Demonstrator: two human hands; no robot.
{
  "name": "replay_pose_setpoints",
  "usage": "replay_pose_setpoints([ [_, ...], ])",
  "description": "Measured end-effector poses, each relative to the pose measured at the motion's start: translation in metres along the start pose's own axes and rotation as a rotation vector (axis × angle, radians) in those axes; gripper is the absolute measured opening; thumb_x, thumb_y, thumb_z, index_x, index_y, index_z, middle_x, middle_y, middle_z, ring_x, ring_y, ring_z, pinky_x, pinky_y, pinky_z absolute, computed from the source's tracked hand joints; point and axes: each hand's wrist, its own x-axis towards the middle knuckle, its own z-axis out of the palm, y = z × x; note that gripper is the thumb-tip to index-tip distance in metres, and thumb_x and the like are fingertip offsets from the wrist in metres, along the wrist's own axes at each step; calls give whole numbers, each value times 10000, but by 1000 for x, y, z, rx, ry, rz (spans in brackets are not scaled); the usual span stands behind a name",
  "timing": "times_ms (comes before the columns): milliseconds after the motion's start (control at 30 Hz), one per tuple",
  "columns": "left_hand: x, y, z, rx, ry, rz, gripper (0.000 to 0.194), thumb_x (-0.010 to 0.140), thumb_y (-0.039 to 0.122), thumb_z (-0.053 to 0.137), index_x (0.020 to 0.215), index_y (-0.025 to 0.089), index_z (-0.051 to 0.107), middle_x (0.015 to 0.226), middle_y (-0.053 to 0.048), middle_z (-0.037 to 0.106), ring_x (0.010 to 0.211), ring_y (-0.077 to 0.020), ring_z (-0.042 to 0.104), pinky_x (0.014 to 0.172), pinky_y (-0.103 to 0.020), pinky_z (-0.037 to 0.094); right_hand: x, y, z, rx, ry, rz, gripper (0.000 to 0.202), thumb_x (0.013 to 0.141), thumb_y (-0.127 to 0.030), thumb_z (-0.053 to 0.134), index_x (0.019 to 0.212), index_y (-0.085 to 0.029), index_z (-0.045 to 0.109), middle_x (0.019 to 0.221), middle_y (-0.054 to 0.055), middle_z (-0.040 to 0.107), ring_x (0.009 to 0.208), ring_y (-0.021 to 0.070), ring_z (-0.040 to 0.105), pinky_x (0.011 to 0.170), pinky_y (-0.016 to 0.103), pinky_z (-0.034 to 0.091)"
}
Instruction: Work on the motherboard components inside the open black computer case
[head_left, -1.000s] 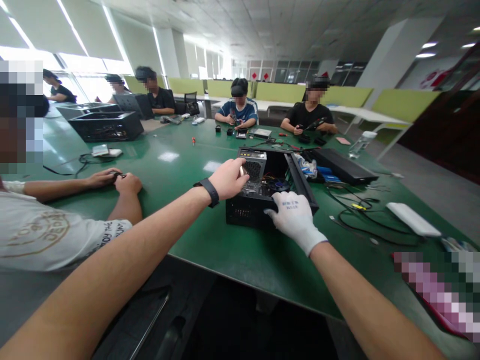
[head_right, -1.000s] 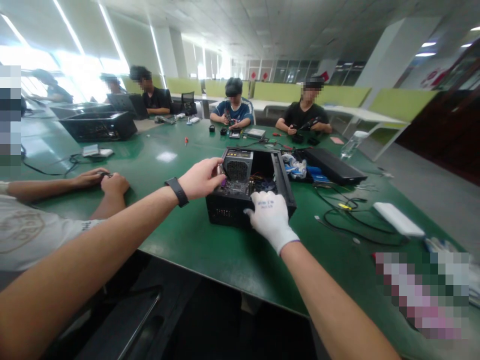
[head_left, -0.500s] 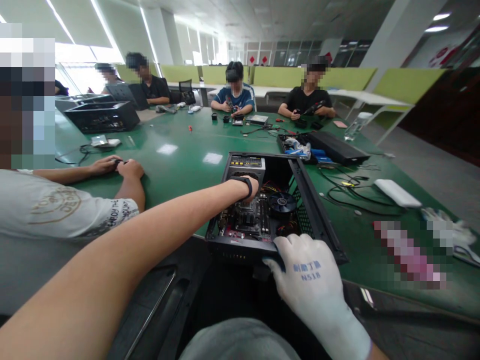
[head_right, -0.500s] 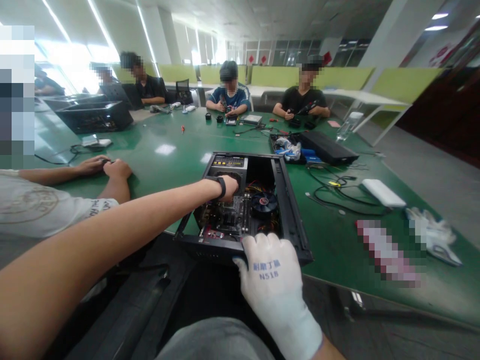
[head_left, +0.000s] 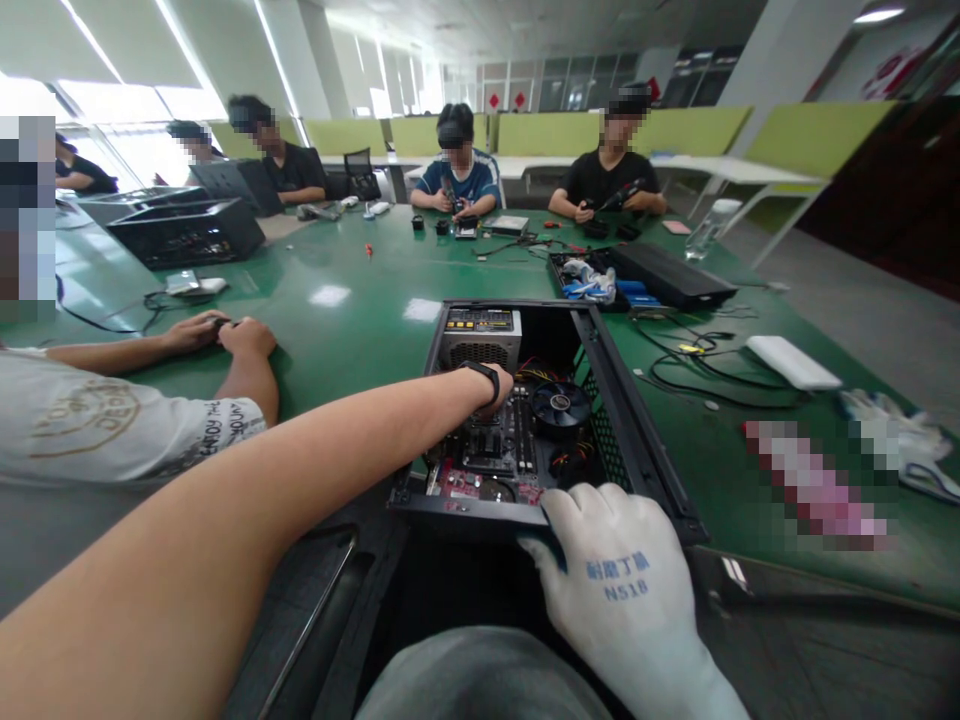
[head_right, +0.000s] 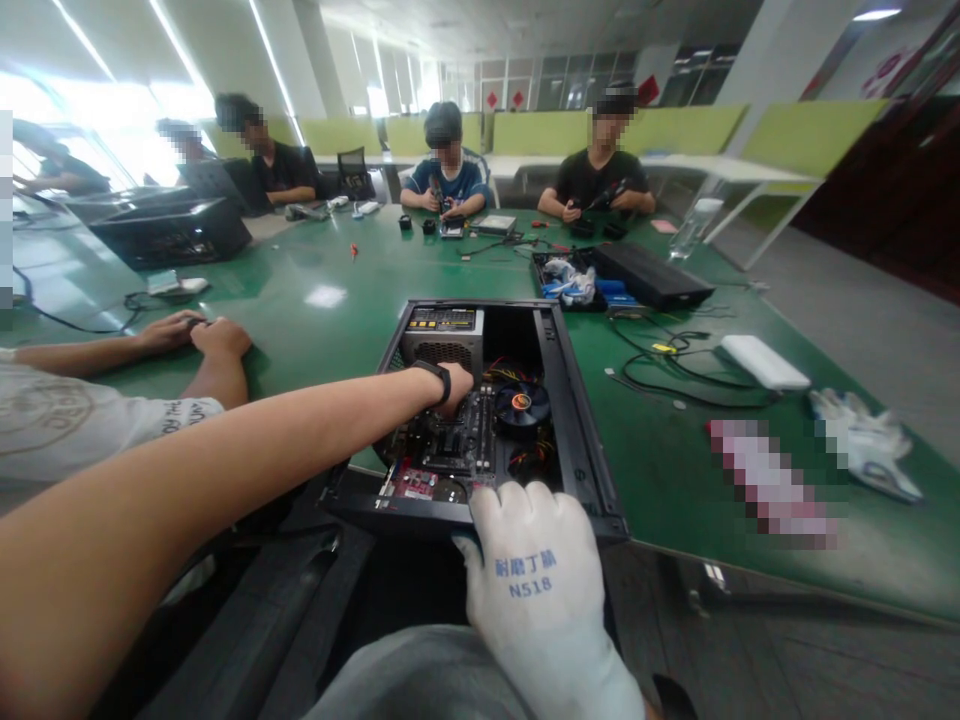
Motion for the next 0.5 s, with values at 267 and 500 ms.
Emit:
replay_pose_setpoints([
  [267, 8, -5, 6, -163, 57, -37, 427, 389, 125, 862, 806, 96, 773, 838, -167, 747, 894, -333, 677, 819, -362, 528, 1, 0, 0, 2, 11, 1, 197, 724, -399, 713, 812, -268, 594, 736, 22, 554, 712, 224, 458, 656, 364, 200],
  [500, 22, -13, 18, -345, 167, -77, 354, 396, 139, 865, 735, 135, 760, 729, -129, 725, 919, -320, 665, 849, -345, 499, 1, -1, 0, 5, 4, 7, 195, 730, -397, 708, 842, -272, 608, 748, 22, 562, 727, 231, 471, 666, 370, 215],
])
